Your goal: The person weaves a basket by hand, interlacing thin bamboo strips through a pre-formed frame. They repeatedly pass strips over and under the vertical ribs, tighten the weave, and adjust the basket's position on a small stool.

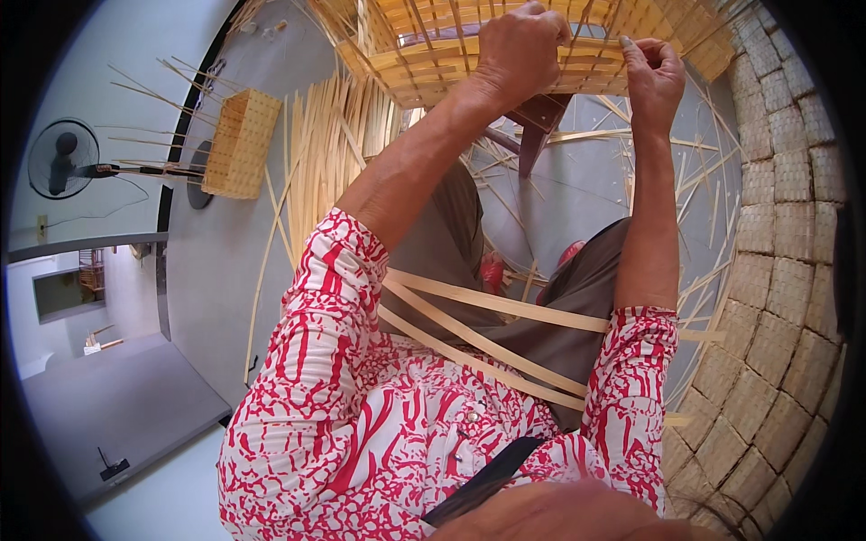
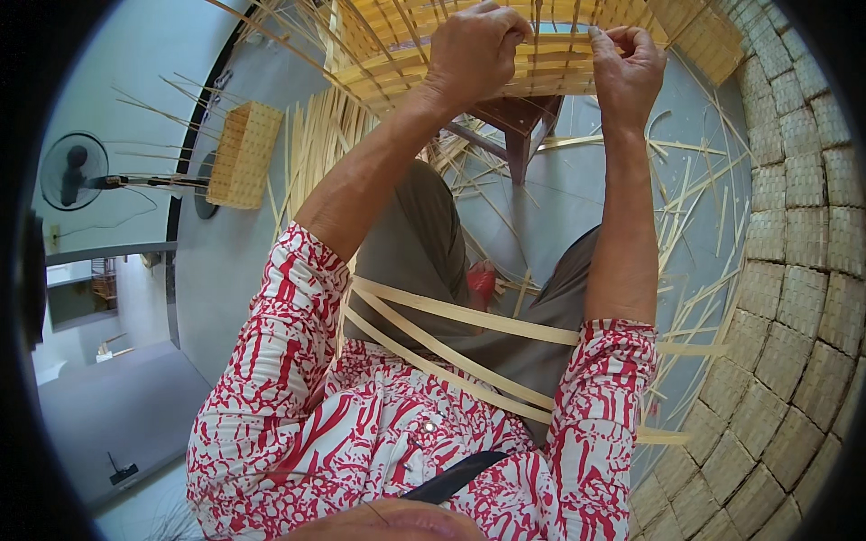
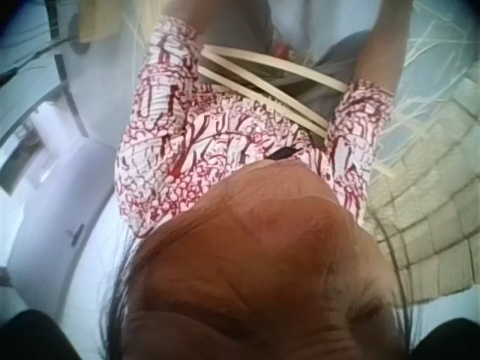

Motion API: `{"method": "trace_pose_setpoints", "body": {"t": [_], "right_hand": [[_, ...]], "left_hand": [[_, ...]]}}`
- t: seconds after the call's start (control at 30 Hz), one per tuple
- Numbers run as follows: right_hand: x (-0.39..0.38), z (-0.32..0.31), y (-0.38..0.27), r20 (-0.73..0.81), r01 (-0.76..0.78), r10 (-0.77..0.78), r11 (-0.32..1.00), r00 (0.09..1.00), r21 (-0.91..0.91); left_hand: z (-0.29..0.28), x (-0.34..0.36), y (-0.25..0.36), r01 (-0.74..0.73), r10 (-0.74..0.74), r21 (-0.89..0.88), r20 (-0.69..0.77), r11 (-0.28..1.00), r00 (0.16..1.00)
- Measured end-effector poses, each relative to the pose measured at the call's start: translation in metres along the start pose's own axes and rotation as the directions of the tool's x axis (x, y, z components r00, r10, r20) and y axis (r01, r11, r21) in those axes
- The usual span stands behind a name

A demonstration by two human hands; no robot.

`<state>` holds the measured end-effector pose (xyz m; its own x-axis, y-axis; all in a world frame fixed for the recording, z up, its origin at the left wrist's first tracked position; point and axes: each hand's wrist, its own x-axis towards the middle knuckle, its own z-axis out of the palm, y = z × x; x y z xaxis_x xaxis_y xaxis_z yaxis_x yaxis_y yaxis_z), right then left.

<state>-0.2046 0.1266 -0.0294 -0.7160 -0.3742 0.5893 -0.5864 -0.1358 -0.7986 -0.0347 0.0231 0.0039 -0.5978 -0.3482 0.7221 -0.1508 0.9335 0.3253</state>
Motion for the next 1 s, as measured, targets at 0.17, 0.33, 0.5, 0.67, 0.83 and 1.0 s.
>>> {"method": "trace_pose_setpoints", "body": {"t": [0.17, 0.33, 0.5, 0.67, 0.83, 1.0], "right_hand": [[-0.007, 0.002, 0.007, -0.067, 0.030, -0.030, 0.999, 0.997, -0.015], [-0.016, 0.012, -0.021, -0.141, -0.080, 0.132, 0.942, 0.981, 0.326], [-0.025, 0.000, -0.024, 0.075, -0.015, 0.003, 0.988, 0.997, 0.151], [-0.035, 0.012, -0.019, 0.330, -0.001, 0.007, 1.000, 0.944, -0.016], [-0.034, 0.020, -0.025, 0.349, 0.211, -0.104, 0.935, 0.931, -0.285], [-0.037, 0.017, -0.050, 0.410, 0.274, -0.145, 0.921, 0.901, -0.276]], "left_hand": [[-0.004, 0.005, 0.007, 0.015, -0.055, 0.174, 0.229, 0.985, 0.972], [0.001, -0.016, -0.003, -0.059, 0.052, 0.164, 0.047, 0.985, 0.998], [-0.010, -0.069, -0.007, -0.063, 0.035, -0.180, -0.155, 0.982, 0.987], [-0.069, -0.162, -0.048, 0.590, -0.619, -0.352, 0.040, 0.726, 0.785], [-0.088, -0.154, -0.085, 0.523, -0.599, -0.321, -0.216, 0.790, 0.771], [-0.051, -0.105, -0.110, 0.286, -0.562, -0.559, -0.417, 0.778, 0.714]]}}
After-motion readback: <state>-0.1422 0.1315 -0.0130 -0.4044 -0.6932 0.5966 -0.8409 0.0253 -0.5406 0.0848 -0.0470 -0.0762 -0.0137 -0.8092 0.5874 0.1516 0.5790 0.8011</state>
